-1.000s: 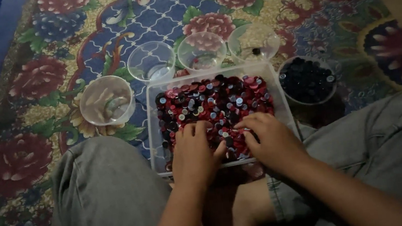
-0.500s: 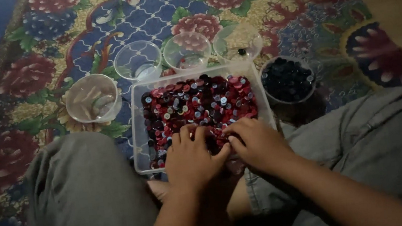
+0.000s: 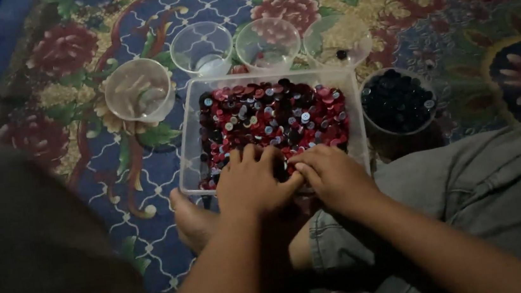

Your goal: Sorting various colored buttons from a large central container into smaller individual containers while sitting on the floor.

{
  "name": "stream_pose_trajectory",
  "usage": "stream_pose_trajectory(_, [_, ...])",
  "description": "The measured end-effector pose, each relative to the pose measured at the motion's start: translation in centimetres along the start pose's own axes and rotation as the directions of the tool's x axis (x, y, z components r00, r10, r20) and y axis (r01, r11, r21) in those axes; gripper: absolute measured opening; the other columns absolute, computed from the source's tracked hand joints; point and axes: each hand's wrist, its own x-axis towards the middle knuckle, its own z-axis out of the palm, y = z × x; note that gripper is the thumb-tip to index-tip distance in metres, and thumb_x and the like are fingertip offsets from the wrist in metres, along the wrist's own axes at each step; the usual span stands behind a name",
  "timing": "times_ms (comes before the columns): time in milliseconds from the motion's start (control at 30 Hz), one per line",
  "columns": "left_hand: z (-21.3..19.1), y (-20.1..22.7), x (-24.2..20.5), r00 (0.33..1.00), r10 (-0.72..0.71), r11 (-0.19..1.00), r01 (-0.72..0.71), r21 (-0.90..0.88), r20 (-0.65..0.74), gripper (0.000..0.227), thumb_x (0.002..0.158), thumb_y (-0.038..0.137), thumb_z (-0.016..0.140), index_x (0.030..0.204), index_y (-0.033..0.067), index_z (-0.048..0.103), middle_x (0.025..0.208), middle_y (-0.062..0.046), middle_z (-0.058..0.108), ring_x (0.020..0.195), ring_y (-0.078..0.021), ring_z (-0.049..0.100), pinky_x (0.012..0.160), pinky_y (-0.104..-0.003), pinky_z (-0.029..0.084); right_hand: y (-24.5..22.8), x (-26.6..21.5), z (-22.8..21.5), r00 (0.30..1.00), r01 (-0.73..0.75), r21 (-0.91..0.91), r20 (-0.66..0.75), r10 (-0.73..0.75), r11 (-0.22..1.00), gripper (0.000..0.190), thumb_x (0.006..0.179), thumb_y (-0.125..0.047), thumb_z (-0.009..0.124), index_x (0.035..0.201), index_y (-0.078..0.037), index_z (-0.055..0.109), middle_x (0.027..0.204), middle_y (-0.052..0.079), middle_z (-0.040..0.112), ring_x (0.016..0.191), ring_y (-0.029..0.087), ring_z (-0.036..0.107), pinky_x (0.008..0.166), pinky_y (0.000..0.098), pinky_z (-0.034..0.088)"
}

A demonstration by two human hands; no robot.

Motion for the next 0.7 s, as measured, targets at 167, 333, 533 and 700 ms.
stream_pose_trajectory(167, [-0.1,0.1,0.6,0.998,-0.029,0.998,0.027,0.049,0.052,0.062,0.086,0.074,0.041,0.13,0.0337,0.058,0.145,-0.006,0.051,0.138,-0.0348,0.043,0.111,-0.05,0.04,1.9,1.2,1.6,0.999,-0.017,0.022,-0.029,0.017,1.0,0.033,0.103,-0.041,0.056,0.129,-0.028,0.073,0.134,0.006,0.065,0.125,0.034,0.061,0.103,0.0427,0.05])
stream_pose_trajectory(333, [-0.4,0.1,0.8,0.995,-0.04,0.998,0.036,0.055,0.086,0.057,0.088,0.073,0.04,0.128,0.0367,0.057,0.143,-0.004,0.052,0.138,-0.0335,0.043,0.111,-0.049,0.041,1.6,1.8,1.0,0.998,-0.055,0.046,0.011,0.054,0.997,0.031,0.101,-0.035,0.06,0.128,-0.03,0.073,0.135,0.007,0.064,0.127,0.035,0.061,0.104,0.0439,0.051])
stream_pose_trajectory(533, [-0.2,0.3,0.9,0.996,-0.043,0.997,0.038,0.061,0.077,0.056,0.088,0.073,0.04,0.128,0.0366,0.056,0.144,-0.004,0.052,0.139,-0.0344,0.043,0.111,-0.049,0.04,2.8,2.4,1.2,0.994,-0.081,0.044,0.073,0.077,0.996,0.03,0.096,-0.03,0.066,0.125,-0.026,0.075,0.133,0.01,0.064,0.125,0.037,0.062,0.104,0.0449,0.051])
stream_pose_trajectory(700, [-0.1,0.2,1.2,0.995,-0.037,0.999,0.033,0.036,0.09,0.062,0.086,0.077,0.042,0.127,0.0345,0.059,0.143,-0.005,0.053,0.138,-0.0355,0.044,0.109,-0.048,0.043,2.5,2.6,-0.2,0.96,-0.183,0.071,0.227,0.163,0.981,0.036,0.092,-0.02,0.067,0.126,-0.031,0.074,0.127,0.006,0.072,0.126,0.029,0.064,0.106,0.0418,0.05])
